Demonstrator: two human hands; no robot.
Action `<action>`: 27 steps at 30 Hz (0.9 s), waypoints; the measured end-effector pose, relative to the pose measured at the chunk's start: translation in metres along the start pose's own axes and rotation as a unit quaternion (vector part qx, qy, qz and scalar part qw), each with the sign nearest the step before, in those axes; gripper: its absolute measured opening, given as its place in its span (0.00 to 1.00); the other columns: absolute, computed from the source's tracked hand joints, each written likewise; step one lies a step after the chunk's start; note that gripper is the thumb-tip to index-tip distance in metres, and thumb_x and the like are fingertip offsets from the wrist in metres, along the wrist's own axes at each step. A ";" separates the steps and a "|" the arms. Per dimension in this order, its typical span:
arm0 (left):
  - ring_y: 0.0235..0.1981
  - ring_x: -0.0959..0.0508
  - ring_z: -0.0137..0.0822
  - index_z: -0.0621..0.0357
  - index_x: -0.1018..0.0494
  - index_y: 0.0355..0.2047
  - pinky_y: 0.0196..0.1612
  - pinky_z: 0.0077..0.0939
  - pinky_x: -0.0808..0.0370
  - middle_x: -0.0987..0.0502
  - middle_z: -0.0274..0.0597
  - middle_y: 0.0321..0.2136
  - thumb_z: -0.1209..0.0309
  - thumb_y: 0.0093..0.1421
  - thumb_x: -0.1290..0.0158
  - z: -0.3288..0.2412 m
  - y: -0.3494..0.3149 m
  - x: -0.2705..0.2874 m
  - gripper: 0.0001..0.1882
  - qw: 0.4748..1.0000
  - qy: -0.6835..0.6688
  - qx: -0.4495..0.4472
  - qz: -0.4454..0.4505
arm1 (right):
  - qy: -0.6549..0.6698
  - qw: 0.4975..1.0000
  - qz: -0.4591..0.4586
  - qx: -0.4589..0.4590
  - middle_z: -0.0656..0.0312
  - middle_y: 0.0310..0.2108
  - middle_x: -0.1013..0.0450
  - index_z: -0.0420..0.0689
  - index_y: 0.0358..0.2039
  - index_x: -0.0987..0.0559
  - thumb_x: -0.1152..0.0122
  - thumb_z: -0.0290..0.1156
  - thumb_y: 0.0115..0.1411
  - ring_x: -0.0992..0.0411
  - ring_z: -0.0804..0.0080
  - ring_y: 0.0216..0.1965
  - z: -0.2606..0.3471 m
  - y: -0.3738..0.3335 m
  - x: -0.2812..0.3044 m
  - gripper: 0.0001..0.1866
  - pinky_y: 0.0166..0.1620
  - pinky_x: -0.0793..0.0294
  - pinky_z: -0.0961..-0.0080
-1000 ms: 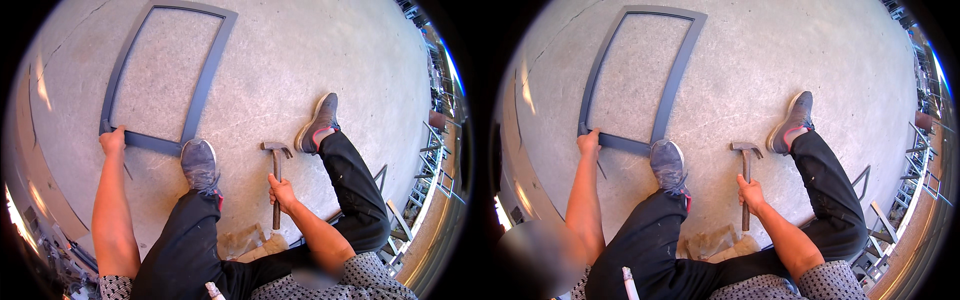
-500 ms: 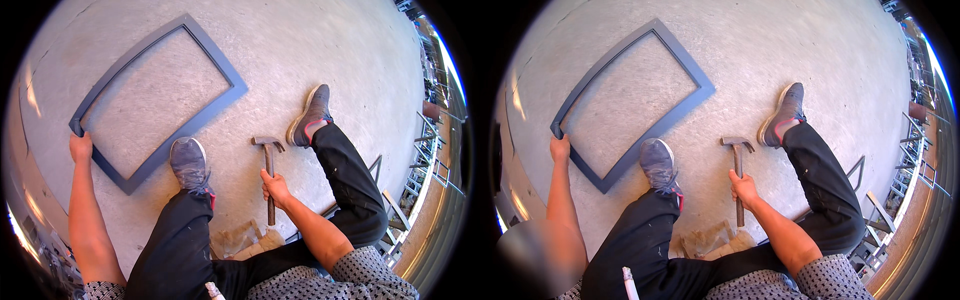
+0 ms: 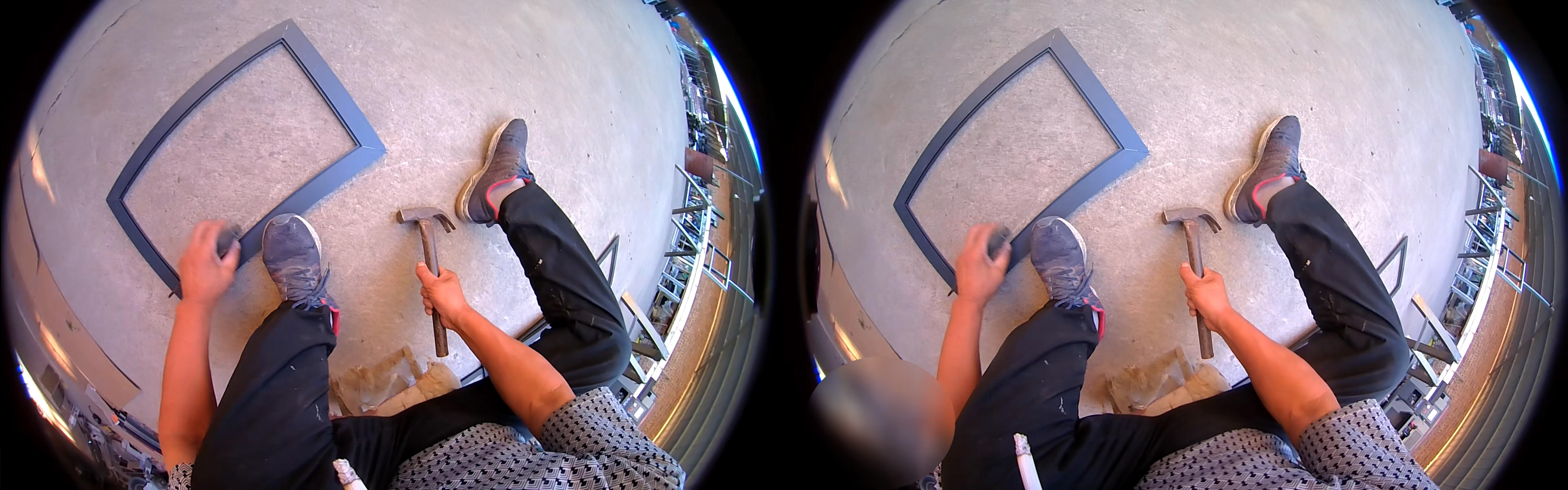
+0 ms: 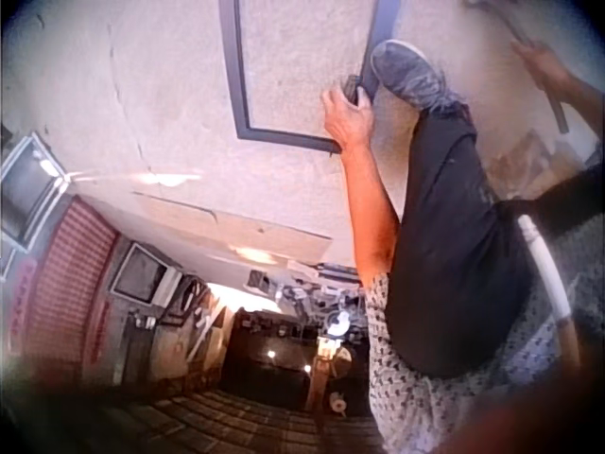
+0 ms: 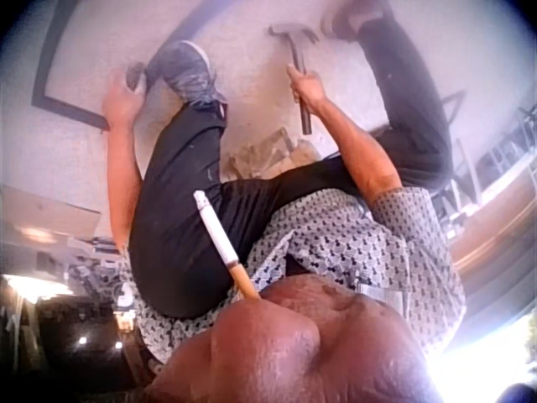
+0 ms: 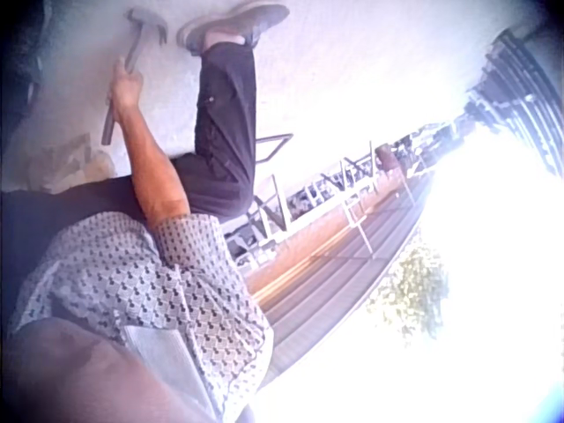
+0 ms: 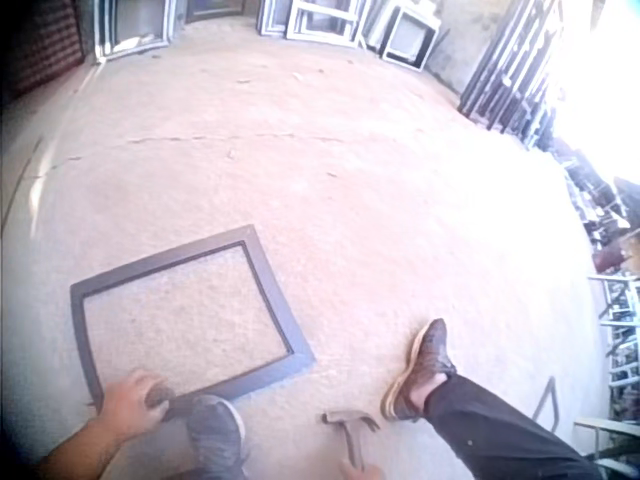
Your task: The person sits on the floor and uses a hammer and a chisel to assemble a rectangular window frame. They repeatedly strike the chisel along the frame's edges to secure the joints. After completing the assembly, the person picks up the frame to inspect it and places it on a stack of other frames.
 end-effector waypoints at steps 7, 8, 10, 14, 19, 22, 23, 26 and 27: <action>0.41 0.19 0.57 0.52 0.27 0.54 0.43 0.50 0.21 0.25 0.46 0.48 0.70 0.54 0.32 -0.008 -0.007 -0.017 0.27 0.986 0.097 -0.033 0.133 | -0.020 0.999 -0.025 0.028 0.71 0.15 0.39 0.49 0.31 0.32 0.38 0.47 0.70 0.43 0.80 0.11 -0.001 0.003 0.001 0.19 0.15 0.40 0.74; 0.39 0.19 0.58 0.52 0.28 0.54 0.42 0.50 0.21 0.25 0.46 0.48 0.71 0.53 0.32 -0.007 -0.007 -0.017 0.28 0.985 0.099 -0.049 0.134 | -0.020 0.999 -0.027 0.025 0.71 0.15 0.38 0.49 0.31 0.32 0.38 0.47 0.70 0.43 0.80 0.11 0.001 0.001 0.000 0.18 0.14 0.40 0.74; 0.38 0.19 0.59 0.52 0.28 0.54 0.42 0.50 0.21 0.25 0.46 0.47 0.72 0.52 0.33 -0.003 -0.006 -0.016 0.28 0.984 0.096 -0.060 0.135 | -0.021 0.999 -0.028 0.025 0.71 0.15 0.38 0.49 0.31 0.32 0.38 0.46 0.70 0.42 0.80 0.11 0.003 0.001 -0.002 0.18 0.14 0.40 0.74; 0.40 0.20 0.60 0.52 0.27 0.54 0.44 0.50 0.22 0.25 0.45 0.50 0.75 0.52 0.34 0.006 -0.004 -0.007 0.28 0.989 0.072 -0.043 0.126 | -0.029 0.998 -0.033 0.037 0.70 0.15 0.37 0.48 0.29 0.31 0.38 0.46 0.70 0.41 0.80 0.11 -0.002 0.004 0.001 0.19 0.14 0.39 0.74; 0.45 0.21 0.58 0.51 0.26 0.53 0.50 0.48 0.23 0.24 0.42 0.51 0.80 0.51 0.35 0.015 -0.001 0.016 0.28 0.989 0.082 -0.019 0.119 | -0.040 0.998 -0.026 0.048 0.71 0.16 0.38 0.49 0.31 0.32 0.38 0.47 0.70 0.42 0.81 0.12 -0.001 0.006 0.000 0.19 0.16 0.39 0.75; 0.48 0.22 0.57 0.51 0.25 0.52 0.52 0.46 0.23 0.24 0.40 0.51 0.81 0.50 0.35 0.024 0.001 0.025 0.28 0.987 0.088 -0.023 0.130 | -0.043 0.997 -0.018 0.057 0.71 0.16 0.38 0.48 0.30 0.31 0.37 0.46 0.70 0.41 0.81 0.12 0.001 0.005 -0.004 0.19 0.15 0.39 0.76; 0.48 0.22 0.57 0.51 0.25 0.52 0.52 0.46 0.23 0.24 0.40 0.51 0.81 0.50 0.35 0.028 0.002 0.026 0.28 0.987 0.089 -0.032 0.131 | -0.043 0.997 -0.014 0.061 0.71 0.16 0.38 0.48 0.30 0.31 0.37 0.46 0.70 0.41 0.81 0.12 0.004 0.003 -0.005 0.19 0.15 0.39 0.76; 0.50 0.22 0.54 0.51 0.26 0.52 0.54 0.45 0.24 0.23 0.40 0.51 0.82 0.49 0.36 0.035 0.001 0.031 0.28 0.985 0.088 -0.061 0.132 | -0.049 0.997 -0.012 0.062 0.72 0.16 0.38 0.48 0.30 0.30 0.37 0.47 0.70 0.41 0.82 0.12 0.005 0.001 -0.006 0.19 0.15 0.39 0.77; 0.50 0.22 0.54 0.51 0.26 0.52 0.55 0.45 0.24 0.23 0.40 0.51 0.82 0.48 0.36 0.037 0.000 0.032 0.29 0.985 0.088 -0.071 0.133 | -0.051 0.997 -0.012 0.061 0.72 0.16 0.38 0.48 0.30 0.30 0.37 0.47 0.70 0.41 0.82 0.11 0.005 0.001 -0.006 0.19 0.15 0.39 0.77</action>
Point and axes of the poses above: each hand's wrist, its own y-axis towards the middle knuckle, its own x-axis out of the back of the hand, z = x × y, the point moved 1 cm from there along y, towards the middle knuckle
